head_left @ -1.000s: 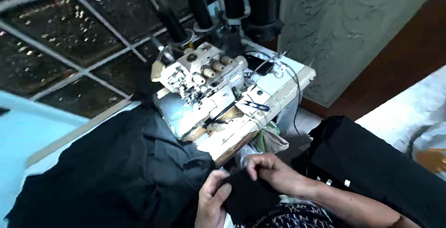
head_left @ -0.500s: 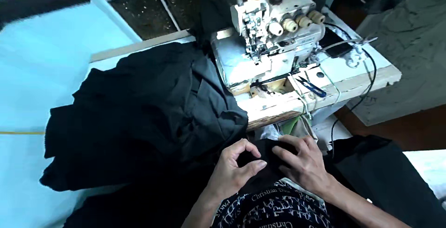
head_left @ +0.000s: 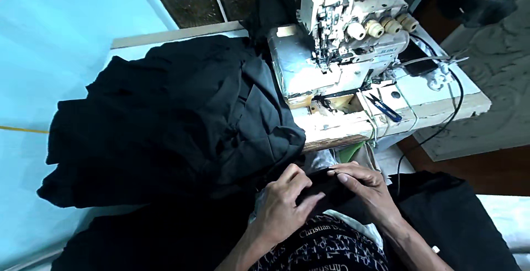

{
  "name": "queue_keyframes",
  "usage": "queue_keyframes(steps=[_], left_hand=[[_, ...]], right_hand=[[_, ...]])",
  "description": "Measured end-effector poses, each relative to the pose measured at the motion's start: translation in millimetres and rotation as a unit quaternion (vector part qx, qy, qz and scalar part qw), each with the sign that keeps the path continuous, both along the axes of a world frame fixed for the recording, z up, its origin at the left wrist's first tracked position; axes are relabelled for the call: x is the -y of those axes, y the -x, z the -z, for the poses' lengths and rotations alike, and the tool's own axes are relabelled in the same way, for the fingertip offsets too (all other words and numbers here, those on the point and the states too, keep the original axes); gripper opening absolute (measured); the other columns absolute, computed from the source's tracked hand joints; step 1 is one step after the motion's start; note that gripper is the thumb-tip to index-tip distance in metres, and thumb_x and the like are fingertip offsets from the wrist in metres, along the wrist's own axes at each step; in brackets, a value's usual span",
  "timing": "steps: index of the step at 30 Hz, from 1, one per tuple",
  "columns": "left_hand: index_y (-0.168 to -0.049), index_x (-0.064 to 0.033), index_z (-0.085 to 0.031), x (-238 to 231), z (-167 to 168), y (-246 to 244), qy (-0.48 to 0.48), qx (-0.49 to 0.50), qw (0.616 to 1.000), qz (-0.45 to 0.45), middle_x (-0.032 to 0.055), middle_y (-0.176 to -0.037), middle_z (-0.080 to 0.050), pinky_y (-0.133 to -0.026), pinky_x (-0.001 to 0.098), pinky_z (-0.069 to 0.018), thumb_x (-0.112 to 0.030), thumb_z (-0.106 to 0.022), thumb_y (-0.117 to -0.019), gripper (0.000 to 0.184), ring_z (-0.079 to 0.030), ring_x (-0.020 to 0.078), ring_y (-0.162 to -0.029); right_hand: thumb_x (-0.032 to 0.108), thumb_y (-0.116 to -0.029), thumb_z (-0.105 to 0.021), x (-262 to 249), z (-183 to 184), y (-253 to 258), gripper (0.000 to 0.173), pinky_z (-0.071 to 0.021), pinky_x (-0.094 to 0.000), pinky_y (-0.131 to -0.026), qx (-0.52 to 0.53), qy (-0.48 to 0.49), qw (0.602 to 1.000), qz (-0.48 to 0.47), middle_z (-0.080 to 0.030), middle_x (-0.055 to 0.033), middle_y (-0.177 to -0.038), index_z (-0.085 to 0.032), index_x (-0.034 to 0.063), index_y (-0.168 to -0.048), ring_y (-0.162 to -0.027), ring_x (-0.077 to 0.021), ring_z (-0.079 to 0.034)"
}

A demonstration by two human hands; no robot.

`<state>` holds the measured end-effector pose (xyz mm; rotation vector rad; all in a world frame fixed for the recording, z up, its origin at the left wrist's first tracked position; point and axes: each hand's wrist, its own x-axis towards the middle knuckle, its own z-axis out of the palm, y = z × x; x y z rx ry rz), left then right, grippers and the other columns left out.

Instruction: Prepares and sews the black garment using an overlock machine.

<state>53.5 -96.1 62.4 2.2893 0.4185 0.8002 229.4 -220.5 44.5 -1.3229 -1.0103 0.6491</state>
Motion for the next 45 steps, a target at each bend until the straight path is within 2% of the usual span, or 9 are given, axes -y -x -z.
queue_keyframes(steps=[5, 14, 21, 25, 28, 32, 37, 42, 45], left_hand=[[-0.081, 0.0004, -0.067, -7.0, 0.2, 4.2, 0.08, 0.041, 0.996, -0.007, 0.008, -0.09, -0.065, -0.076, 0.0112, -0.0482, -0.022, -0.059, -0.1019, 0.032, -0.06, 0.0016, -0.086], [-0.081, 0.0007, -0.067, -6.8, 11.3, 8.2, 0.074, 0.06, 0.994, -0.043, 0.0089, -0.087, -0.069, -0.082, 0.0144, -0.051, -0.015, -0.065, -0.094, 0.02, -0.065, 0.0053, -0.089], [-0.083, -0.0009, -0.066, -2.2, 17.9, 15.4, 0.101, 0.067, 0.988, -0.091, 0.0062, -0.083, -0.068, -0.073, 0.0108, -0.0497, -0.012, -0.07, -0.0876, 0.012, -0.064, 0.0003, -0.08], [-0.104, 0.003, -0.068, 1.3, 21.1, 24.8, 0.123, 0.052, 0.982, -0.132, 0.0071, -0.092, -0.071, -0.079, 0.0143, -0.054, -0.01, -0.071, -0.0871, 0.021, -0.067, 0.0012, -0.086], [-0.118, 0.0017, -0.069, 1.1, 21.4, 38.9, 0.113, -0.022, 0.979, -0.168, 0.0079, -0.095, -0.071, -0.08, 0.0201, -0.0551, -0.013, -0.067, -0.0908, 0.031, -0.067, 0.0073, -0.086], [-0.099, -0.0031, -0.076, 1.2, 24.6, 59.1, 0.076, -0.085, 0.975, -0.19, 0.0083, -0.092, -0.07, -0.079, 0.0249, -0.0548, -0.013, -0.065, -0.0919, 0.016, -0.067, 0.0124, -0.084], [-0.09, -0.0038, -0.075, -8.2, 23.5, 72.0, 0.066, -0.058, 0.979, -0.181, 0.0051, -0.086, -0.067, -0.077, 0.016, -0.0505, -0.015, -0.065, -0.091, 0.015, -0.063, 0.0059, -0.082], [-0.09, -0.0038, -0.075, -41.7, 5.8, 70.8, 0.094, -0.003, 0.986, -0.139, 0.0038, -0.097, -0.072, -0.086, 0.0154, -0.0529, -0.018, -0.068, -0.0931, 0.016, -0.066, 0.0017, -0.094], [-0.084, -0.0028, -0.071, -70.7, -9.5, 58.0, 0.099, 0.002, 0.986, -0.135, 0.005, -0.107, -0.072, -0.082, 0.0193, -0.0565, -0.012, -0.072, -0.0887, 0.01, -0.068, 0.0037, -0.096]], right_hand=[[0.017, -0.096, -0.068, -4.2, 4.7, 8.4, 0.014, -0.0513, -0.0208, -0.098, -0.042, -0.036, 0.998, 0.031, -0.078, 0.0074, -0.105, -0.081, 0.0145, -0.094, -0.106, -0.0002, -0.067], [0.005, -0.0879, -0.074, -10.2, 1.5, 21.9, 0.008, -0.0568, -0.0159, -0.083, -0.108, -0.069, 0.991, 0.024, -0.076, 0.0067, -0.096, -0.074, 0.0136, -0.088, -0.092, 0.0009, -0.069], [0.0, -0.0824, -0.074, -12.6, 4.3, 29.1, 0.013, -0.056, -0.0152, -0.083, -0.057, -0.066, 0.996, 0.023, -0.075, 0.0054, -0.093, -0.072, 0.012, -0.085, -0.092, 0.0004, -0.069], [-0.003, -0.081, -0.075, -22.0, 6.8, 36.4, 0.015, -0.0566, -0.0163, -0.084, -0.044, -0.08, 0.996, 0.005, -0.075, 0.0048, -0.091, -0.069, 0.0113, -0.085, -0.092, -0.0002, -0.069], [0.002, -0.0888, -0.073, -29.1, 11.4, 38.0, 0.011, -0.0566, -0.0167, -0.086, 0.011, -0.055, 0.997, -0.054, -0.073, 0.0023, -0.097, -0.068, 0.005, -0.098, -0.093, 0.0005, -0.068], [0.014, -0.0984, -0.063, -37.6, 15.9, 38.2, 0.027, -0.0536, -0.0223, -0.091, 0.171, 0.063, 0.977, -0.113, -0.072, -0.0096, -0.107, -0.069, -0.0013, -0.12, -0.097, -0.0085, -0.067], [0.019, -0.0955, -0.066, -46.5, 21.0, 39.2, 0.018, -0.0477, -0.0144, -0.078, 0.16, 0.093, 0.972, -0.146, -0.066, -0.0047, -0.086, -0.074, 0.0024, -0.093, -0.084, -0.0029, -0.061], [0.012, -0.0921, -0.068, -69.7, -4.0, 34.3, 0.013, -0.0496, -0.0131, -0.079, 0.197, -0.017, 0.972, -0.13, -0.071, -0.006, -0.084, -0.074, 0.0005, -0.089, -0.083, -0.0007, -0.064], [0.017, -0.093, -0.068, -91.9, -32.1, 30.5, 0.016, -0.0485, -0.0163, -0.073, 0.284, -0.011, 0.951, -0.123, -0.067, -0.0055, -0.083, -0.077, 0.0048, -0.091, -0.079, -0.0044, -0.061]])
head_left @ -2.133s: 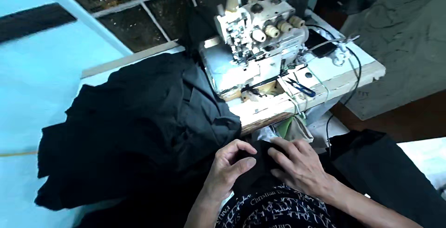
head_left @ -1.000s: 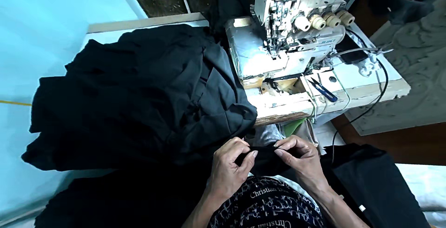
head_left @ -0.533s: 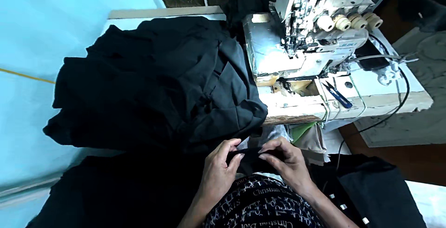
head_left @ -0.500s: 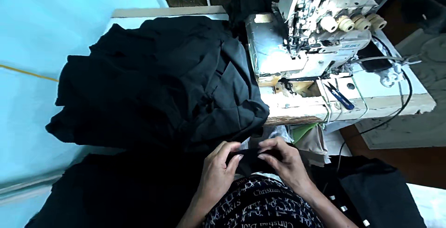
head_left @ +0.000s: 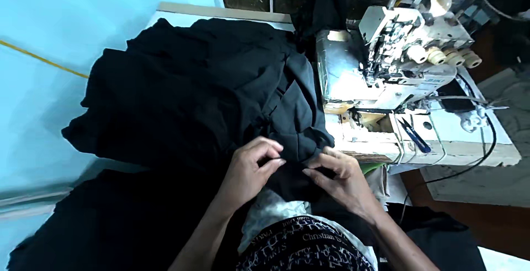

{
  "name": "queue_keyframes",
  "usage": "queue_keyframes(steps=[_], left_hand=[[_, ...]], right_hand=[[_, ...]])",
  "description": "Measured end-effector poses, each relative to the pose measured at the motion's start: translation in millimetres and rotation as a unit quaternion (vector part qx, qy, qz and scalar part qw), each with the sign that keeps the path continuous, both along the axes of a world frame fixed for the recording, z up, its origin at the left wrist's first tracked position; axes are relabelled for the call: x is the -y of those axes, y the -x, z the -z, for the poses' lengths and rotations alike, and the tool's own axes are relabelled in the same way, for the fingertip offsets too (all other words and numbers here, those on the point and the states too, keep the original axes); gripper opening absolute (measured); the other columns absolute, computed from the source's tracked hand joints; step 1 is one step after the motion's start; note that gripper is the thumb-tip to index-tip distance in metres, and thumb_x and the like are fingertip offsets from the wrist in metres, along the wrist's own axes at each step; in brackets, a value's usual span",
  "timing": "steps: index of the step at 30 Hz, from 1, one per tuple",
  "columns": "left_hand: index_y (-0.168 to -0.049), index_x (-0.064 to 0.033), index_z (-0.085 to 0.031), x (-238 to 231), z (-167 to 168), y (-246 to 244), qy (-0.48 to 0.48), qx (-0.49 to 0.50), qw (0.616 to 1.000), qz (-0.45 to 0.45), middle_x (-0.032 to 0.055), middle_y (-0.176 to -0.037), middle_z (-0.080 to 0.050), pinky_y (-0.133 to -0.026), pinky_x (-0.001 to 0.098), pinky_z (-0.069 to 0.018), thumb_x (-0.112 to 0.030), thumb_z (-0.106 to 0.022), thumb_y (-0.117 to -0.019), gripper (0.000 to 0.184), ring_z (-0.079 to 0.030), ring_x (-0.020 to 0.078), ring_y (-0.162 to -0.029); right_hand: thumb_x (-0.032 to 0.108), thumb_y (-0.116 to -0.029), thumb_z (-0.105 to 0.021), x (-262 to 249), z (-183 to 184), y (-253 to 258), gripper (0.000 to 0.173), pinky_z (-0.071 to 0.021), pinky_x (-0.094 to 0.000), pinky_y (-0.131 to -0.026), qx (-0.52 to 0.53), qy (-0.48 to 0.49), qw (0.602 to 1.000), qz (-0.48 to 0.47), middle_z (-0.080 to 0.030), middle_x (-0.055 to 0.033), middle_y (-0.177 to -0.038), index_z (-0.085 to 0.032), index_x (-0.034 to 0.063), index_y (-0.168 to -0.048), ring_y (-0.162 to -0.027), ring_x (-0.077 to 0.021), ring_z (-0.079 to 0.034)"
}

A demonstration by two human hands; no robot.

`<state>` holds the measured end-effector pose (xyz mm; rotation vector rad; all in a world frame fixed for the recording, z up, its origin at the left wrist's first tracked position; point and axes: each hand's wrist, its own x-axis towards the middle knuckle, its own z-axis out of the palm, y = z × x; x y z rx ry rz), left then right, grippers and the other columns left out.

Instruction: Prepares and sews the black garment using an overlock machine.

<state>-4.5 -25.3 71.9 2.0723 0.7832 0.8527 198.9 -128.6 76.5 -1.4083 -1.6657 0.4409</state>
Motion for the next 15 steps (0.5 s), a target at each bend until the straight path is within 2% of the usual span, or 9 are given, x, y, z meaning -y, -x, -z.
queue_keyframes(steps=[2, 3, 4, 6, 8, 10, 12, 15], left_hand=[[-0.081, -0.0008, -0.067, -21.0, -2.4, -13.1, 0.007, -0.02, 0.999, 0.028, 0.0094, -0.115, -0.071, -0.079, 0.0243, -0.0572, -0.004, -0.074, -0.085, 0.008, -0.069, 0.0082, -0.095], [-0.081, -0.0004, -0.065, -30.2, -1.3, -20.4, 0.017, -0.04, 0.998, 0.047, 0.0109, -0.116, -0.071, -0.079, 0.0271, -0.0569, -0.001, -0.073, -0.084, 0.009, -0.069, 0.0106, -0.094], [-0.081, -0.0001, -0.065, -38.1, 1.1, -27.4, 0.027, -0.059, 0.996, 0.066, 0.0117, -0.114, -0.071, -0.08, 0.0304, -0.0568, 0.001, -0.073, -0.0828, 0.009, -0.069, 0.0133, -0.095], [-0.082, 0.0007, -0.065, -48.2, 3.5, -38.0, 0.057, -0.116, 0.987, 0.097, 0.0115, -0.099, -0.07, -0.078, 0.0367, -0.0551, 0.002, -0.072, -0.0836, 0.008, -0.067, 0.0182, -0.09], [-0.083, 0.0003, -0.065, -51.3, -0.4, -41.9, 0.071, -0.177, 0.975, 0.116, 0.0105, -0.09, -0.066, -0.076, 0.0378, -0.0527, -0.002, -0.071, -0.0875, 0.007, -0.064, 0.0192, -0.086], [-0.081, -0.0001, -0.065, -49.8, -6.0, -39.2, 0.059, -0.21, 0.969, 0.114, 0.0101, -0.086, -0.062, -0.075, 0.0375, -0.0499, -0.004, -0.068, -0.0905, 0.011, -0.061, 0.0202, -0.084], [-0.081, -0.0018, -0.065, -45.6, -9.4, -32.1, 0.026, -0.216, 0.972, 0.09, 0.0084, -0.084, -0.059, -0.072, 0.0365, -0.0493, -0.006, -0.068, -0.0914, 0.012, -0.06, 0.0197, -0.08], [-0.083, -0.0007, -0.067, -36.0, -12.3, -21.7, -0.038, -0.191, 0.98, 0.047, 0.0105, -0.088, -0.062, -0.071, 0.0397, -0.0526, -0.006, -0.07, -0.0912, 0.01, -0.064, 0.0225, -0.08]], right_hand=[[0.018, -0.0928, -0.068, -20.7, -9.8, -5.3, 0.015, -0.0526, -0.0243, -0.072, 0.05, 0.026, 0.998, -0.017, -0.068, -0.0065, -0.09, -0.076, 0.0063, -0.089, -0.081, -0.0095, -0.064], [0.015, -0.0918, -0.069, -33.3, -10.8, -9.6, 0.012, -0.0558, -0.0294, -0.076, 0.065, 0.048, 0.996, -0.036, -0.07, -0.0088, -0.098, -0.074, 0.0052, -0.087, -0.089, -0.0134, -0.067], [0.012, -0.0903, -0.07, -46.9, -9.1, -14.8, 0.011, -0.0562, -0.034, -0.081, 0.074, 0.076, 0.993, -0.058, -0.07, -0.0114, -0.105, -0.071, 0.0034, -0.084, -0.096, -0.0174, -0.068], [0.007, -0.0867, -0.073, -71.6, -1.0, -25.4, 0.011, -0.0551, -0.0403, -0.088, 0.103, 0.128, 0.982, -0.088, -0.071, -0.0143, -0.111, -0.068, 0.0011, -0.079, -0.106, -0.0226, -0.068], [0.009, -0.0863, -0.074, -85.0, 4.2, -32.6, 0.011, -0.0531, -0.0426, -0.083, 0.136, 0.182, 0.969, -0.099, -0.07, -0.0143, -0.103, -0.07, 0.0003, -0.082, -0.099, -0.0241, -0.067], [0.012, -0.0865, -0.073, -86.3, 7.3, -36.9, 0.012, -0.0502, -0.0391, -0.077, 0.141, 0.193, 0.966, -0.101, -0.066, -0.0121, -0.092, -0.071, 0.0007, -0.083, -0.089, -0.0215, -0.063], [0.016, -0.0878, -0.072, -80.1, 11.2, -38.5, 0.014, -0.0474, -0.0349, -0.072, 0.129, 0.164, 0.974, -0.084, -0.061, -0.0084, -0.085, -0.072, 0.0026, -0.084, -0.083, -0.0172, -0.06], [0.018, -0.0919, -0.069, -63.0, 16.2, -35.8, 0.016, -0.048, -0.0266, -0.078, 0.093, 0.072, 0.992, -0.053, -0.063, -0.0068, -0.088, -0.075, 0.0033, -0.087, -0.086, -0.0116, -0.059]])
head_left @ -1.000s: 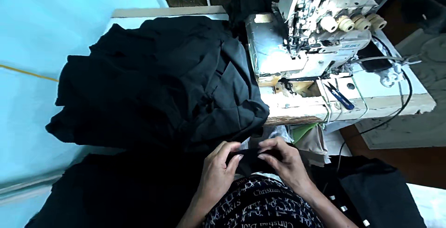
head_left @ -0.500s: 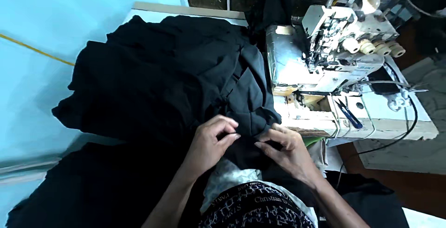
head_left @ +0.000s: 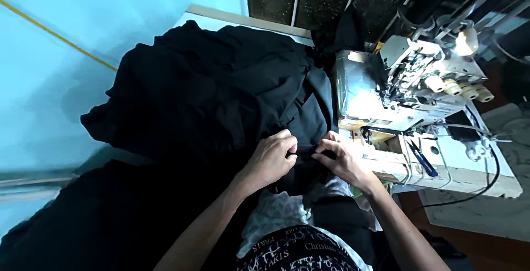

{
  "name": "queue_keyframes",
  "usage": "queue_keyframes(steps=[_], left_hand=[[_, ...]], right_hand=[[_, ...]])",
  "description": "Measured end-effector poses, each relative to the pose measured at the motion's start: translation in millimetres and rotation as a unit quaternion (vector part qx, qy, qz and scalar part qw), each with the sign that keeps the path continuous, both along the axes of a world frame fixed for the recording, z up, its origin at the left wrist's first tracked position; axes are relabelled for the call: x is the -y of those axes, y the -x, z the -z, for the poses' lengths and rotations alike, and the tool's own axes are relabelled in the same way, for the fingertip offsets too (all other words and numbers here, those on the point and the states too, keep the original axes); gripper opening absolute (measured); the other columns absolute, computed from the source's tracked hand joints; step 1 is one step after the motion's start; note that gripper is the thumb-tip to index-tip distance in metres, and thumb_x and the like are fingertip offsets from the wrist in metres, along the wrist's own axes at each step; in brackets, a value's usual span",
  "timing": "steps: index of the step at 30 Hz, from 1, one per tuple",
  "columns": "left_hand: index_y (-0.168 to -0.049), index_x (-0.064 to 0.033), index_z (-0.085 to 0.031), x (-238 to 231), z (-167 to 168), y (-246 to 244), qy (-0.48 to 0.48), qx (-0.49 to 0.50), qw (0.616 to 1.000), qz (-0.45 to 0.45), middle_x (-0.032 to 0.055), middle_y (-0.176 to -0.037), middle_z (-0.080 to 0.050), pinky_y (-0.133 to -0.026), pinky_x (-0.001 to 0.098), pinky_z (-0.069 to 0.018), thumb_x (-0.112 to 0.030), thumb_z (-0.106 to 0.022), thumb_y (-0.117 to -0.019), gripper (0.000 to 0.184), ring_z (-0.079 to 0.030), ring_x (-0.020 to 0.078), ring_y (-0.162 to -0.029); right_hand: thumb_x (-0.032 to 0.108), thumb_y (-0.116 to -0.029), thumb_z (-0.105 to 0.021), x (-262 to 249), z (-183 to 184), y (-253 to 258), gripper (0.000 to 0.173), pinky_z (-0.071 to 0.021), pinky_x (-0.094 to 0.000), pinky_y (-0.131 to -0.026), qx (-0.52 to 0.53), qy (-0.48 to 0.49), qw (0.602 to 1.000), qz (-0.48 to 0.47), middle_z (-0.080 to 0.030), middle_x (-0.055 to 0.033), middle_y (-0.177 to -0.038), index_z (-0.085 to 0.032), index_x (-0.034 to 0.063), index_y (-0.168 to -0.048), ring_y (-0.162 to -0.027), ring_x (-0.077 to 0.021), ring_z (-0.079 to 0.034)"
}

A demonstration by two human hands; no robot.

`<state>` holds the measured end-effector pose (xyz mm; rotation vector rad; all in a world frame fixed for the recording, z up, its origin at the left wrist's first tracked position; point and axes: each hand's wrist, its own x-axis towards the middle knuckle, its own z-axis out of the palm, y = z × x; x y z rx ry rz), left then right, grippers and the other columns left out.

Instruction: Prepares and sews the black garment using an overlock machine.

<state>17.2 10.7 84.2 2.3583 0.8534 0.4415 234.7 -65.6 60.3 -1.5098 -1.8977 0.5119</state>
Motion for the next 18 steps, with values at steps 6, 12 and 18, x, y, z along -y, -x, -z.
queue_keyframes(steps=[6, 12, 18], left_hand=[[-0.081, -0.0032, -0.071, 26.1, -2.7, 8.2, -0.158, 0.123, 0.979, -0.037, 0.0092, -0.089, -0.07, -0.066, 0.0329, -0.0565, -0.01, -0.068, -0.0888, 0.011, -0.069, 0.0186, -0.077], [-0.081, -0.0037, -0.07, 41.4, -8.3, 6.4, -0.231, 0.173, 0.956, -0.049, 0.0105, -0.085, -0.072, -0.068, 0.025, -0.0539, -0.014, -0.065, -0.0899, 0.015, -0.069, 0.0167, -0.077], [-0.079, -0.003, -0.065, 48.9, -10.7, 2.7, -0.278, 0.188, 0.941, -0.044, 0.0128, -0.083, -0.071, -0.067, 0.0229, -0.053, -0.009, -0.063, -0.0891, 0.012, -0.068, 0.0185, -0.075]], right_hand=[[0.016, -0.0978, -0.063, 39.1, -6.3, 18.2, 0.018, -0.0508, -0.0176, -0.086, 0.038, -0.2, 0.977, 0.062, -0.071, -0.0154, -0.101, -0.071, 0.0019, -0.089, -0.094, -0.0126, -0.067], [0.012, -0.1022, -0.056, 50.3, -4.4, 22.1, 0.016, -0.0479, -0.0135, -0.092, 0.01, -0.268, 0.961, 0.069, -0.068, -0.0162, -0.104, -0.059, 0.0003, -0.092, -0.101, -0.0103, -0.065], [0.009, -0.0951, -0.064, 48.3, -2.9, 25.9, 0.014, -0.0507, -0.0112, -0.084, 0.005, -0.326, 0.938, 0.118, -0.071, -0.0148, -0.096, -0.06, 0.0005, -0.086, -0.093, -0.0078, -0.068]])
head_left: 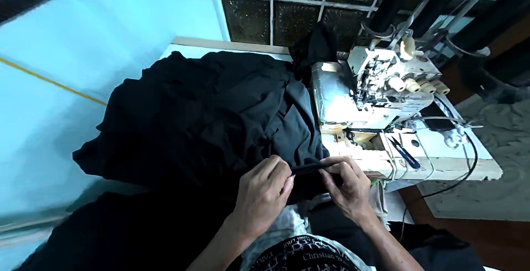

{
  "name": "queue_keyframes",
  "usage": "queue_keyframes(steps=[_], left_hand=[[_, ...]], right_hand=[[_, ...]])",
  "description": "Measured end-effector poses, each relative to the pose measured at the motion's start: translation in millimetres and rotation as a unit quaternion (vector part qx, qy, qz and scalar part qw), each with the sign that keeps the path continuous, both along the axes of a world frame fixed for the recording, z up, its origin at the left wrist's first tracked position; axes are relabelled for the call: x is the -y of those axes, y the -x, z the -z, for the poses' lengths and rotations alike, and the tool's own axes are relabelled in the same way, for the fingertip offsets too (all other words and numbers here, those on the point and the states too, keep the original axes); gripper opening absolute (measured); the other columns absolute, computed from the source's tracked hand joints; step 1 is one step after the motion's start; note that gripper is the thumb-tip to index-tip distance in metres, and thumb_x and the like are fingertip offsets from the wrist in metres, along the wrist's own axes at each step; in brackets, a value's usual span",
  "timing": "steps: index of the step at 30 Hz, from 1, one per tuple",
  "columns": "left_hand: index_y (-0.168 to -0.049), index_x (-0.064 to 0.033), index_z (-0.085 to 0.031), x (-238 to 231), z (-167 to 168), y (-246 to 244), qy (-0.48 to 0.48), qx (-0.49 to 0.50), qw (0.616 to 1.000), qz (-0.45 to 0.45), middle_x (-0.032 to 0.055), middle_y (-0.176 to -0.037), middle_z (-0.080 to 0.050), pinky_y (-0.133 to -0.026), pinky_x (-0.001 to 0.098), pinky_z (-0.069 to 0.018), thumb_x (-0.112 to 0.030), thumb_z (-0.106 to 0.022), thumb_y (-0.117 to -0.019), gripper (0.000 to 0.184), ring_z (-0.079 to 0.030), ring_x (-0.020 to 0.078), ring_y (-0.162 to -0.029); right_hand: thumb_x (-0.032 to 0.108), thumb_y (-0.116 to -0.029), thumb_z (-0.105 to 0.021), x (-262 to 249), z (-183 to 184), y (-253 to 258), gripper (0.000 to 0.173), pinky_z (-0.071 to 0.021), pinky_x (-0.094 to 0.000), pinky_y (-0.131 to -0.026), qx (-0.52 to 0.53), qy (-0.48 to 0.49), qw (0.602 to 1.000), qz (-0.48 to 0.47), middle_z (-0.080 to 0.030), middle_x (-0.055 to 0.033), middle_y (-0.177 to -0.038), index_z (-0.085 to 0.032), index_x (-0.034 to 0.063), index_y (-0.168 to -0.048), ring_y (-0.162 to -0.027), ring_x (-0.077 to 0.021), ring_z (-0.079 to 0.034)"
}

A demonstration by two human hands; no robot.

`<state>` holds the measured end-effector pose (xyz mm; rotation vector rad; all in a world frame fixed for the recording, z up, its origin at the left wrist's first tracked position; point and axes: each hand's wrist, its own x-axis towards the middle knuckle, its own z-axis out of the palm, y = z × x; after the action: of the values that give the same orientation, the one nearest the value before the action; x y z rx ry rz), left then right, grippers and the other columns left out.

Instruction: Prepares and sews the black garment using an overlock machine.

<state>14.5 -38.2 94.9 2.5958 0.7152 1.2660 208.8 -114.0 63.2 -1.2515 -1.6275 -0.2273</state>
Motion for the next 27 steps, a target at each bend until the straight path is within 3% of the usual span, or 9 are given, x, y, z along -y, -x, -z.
queue_keyframes(steps=[5, 8, 11, 13, 16, 19, 21, 24, 27], left_hand=[[-0.101, -0.0014, -0.072, 6.9, -2.9, -7.3, -0.077, -0.025, 0.995, -0.065, 0.012, -0.078, -0.066, -0.06, 0.0288, -0.0511, -0.009, -0.06, -0.0949, 0.016, -0.064, 0.0244, -0.069], [-0.095, -0.0048, -0.075, 7.7, 1.0, -8.9, -0.12, -0.06, 0.983, -0.124, 0.0095, -0.077, -0.065, -0.063, 0.0348, -0.0474, -0.014, -0.058, -0.0958, 0.019, -0.061, 0.0284, -0.073], [-0.092, -0.01, -0.072, 6.2, 3.4, -7.0, -0.06, -0.018, 0.991, -0.12, 0.0095, -0.093, -0.069, -0.092, 0.0447, -0.0438, -0.021, -0.055, -0.0988, 0.021, -0.062, 0.0325, -0.103], [-0.098, -0.0103, -0.066, 2.3, 2.6, -5.4, 0.037, 0.038, 0.997, -0.062, 0.0066, -0.11, -0.071, -0.113, 0.0471, -0.0367, -0.026, -0.048, -0.106, 0.025, -0.058, 0.0264, -0.125], [-0.108, -0.0092, -0.059, -5.1, -8.3, -16.6, 0.138, 0.131, 0.981, 0.031, -0.0011, -0.106, -0.074, -0.123, 0.0418, -0.0325, -0.03, -0.039, -0.1113, 0.029, -0.065, 0.0036, -0.117], [-0.105, -0.0033, -0.06, -22.9, -27.5, -48.3, 0.082, 0.135, 0.986, 0.047, 0.0023, -0.096, -0.068, -0.118, 0.0319, -0.0355, -0.026, -0.04, -0.1112, 0.031, -0.064, -0.0021, -0.101], [-0.1, -0.0014, -0.066, -43.9, -35.8, -82.0, 0.003, 0.103, 0.994, 0.029, 0.008, -0.09, -0.069, -0.109, 0.0365, -0.041, -0.018, -0.047, -0.1082, 0.027, -0.066, 0.0093, -0.091], [-0.1, -0.0034, -0.074, -79.3, -40.4, -140.8, -0.073, 0.01, 0.997, 0.024, 0.0104, -0.087, -0.072, -0.091, 0.047, -0.0447, -0.008, -0.059, -0.0988, 0.016, -0.065, 0.0259, -0.082], [-0.095, -0.0054, -0.076, -105.2, -34.6, -187.4, -0.011, -0.096, 0.994, 0.059, 0.0121, -0.084, -0.071, -0.084, 0.0546, -0.0475, -0.014, -0.065, -0.0972, 0.014, -0.066, 0.0333, -0.083]], right_hand=[[0.016, -0.0936, -0.068, -1.4, -2.0, 1.8, 0.016, -0.0514, -0.0145, -0.071, 0.049, -0.022, 0.993, 0.104, -0.07, -0.0098, -0.077, -0.064, 0.0004, -0.095, -0.071, -0.0091, -0.066], [0.016, -0.0973, -0.065, -2.6, -1.8, 0.9, 0.018, -0.0491, -0.019, -0.062, 0.081, -0.039, 0.989, 0.114, -0.065, -0.0099, -0.07, -0.073, 0.0, -0.099, -0.062, -0.014, -0.06], [0.012, -0.0964, -0.065, 0.9, -3.7, 4.1, 0.012, -0.0473, -0.0206, -0.063, 0.094, -0.074, 0.986, 0.116, -0.06, -0.0068, -0.067, -0.073, 0.0033, -0.093, -0.063, -0.0153, -0.057], [0.012, -0.0944, -0.066, 4.9, -8.2, 8.5, 0.009, -0.0486, -0.0244, -0.071, 0.089, -0.095, 0.984, 0.119, -0.061, -0.0045, -0.066, -0.071, 0.0057, -0.09, -0.066, -0.0164, -0.058], [0.014, -0.0943, -0.065, 9.8, -20.7, 16.0, 0.008, -0.0455, -0.026, -0.088, 0.046, -0.092, 0.988, 0.112, -0.056, -0.0012, -0.064, -0.068, 0.0092, -0.088, -0.066, -0.014, -0.053], [0.017, -0.0953, -0.065, 6.1, -32.7, 11.0, 0.013, -0.0448, -0.0258, -0.093, -0.044, -0.07, 0.991, 0.109, -0.064, -0.0011, -0.067, -0.068, 0.0087, -0.086, -0.066, -0.0098, -0.057], [0.018, -0.0935, -0.067, -2.5, -37.7, -2.5, 0.015, -0.0503, -0.024, -0.082, -0.13, -0.042, 0.982, 0.127, -0.071, -0.0026, -0.072, -0.071, 0.0063, -0.084, -0.069, -0.0068, -0.065], [0.015, -0.0899, -0.068, -23.6, -37.4, -35.1, 0.013, -0.0516, -0.0169, -0.067, -0.255, 0.018, 0.947, 0.193, -0.069, 0.0012, -0.073, -0.071, 0.0031, -0.087, -0.067, 0.0012, -0.062], [0.016, -0.0894, -0.071, -39.0, -25.6, -66.4, 0.018, -0.0473, -0.0204, -0.062, -0.321, 0.085, 0.904, 0.27, -0.064, 0.001, -0.072, -0.069, 0.0006, -0.099, -0.062, -0.0011, -0.055]])
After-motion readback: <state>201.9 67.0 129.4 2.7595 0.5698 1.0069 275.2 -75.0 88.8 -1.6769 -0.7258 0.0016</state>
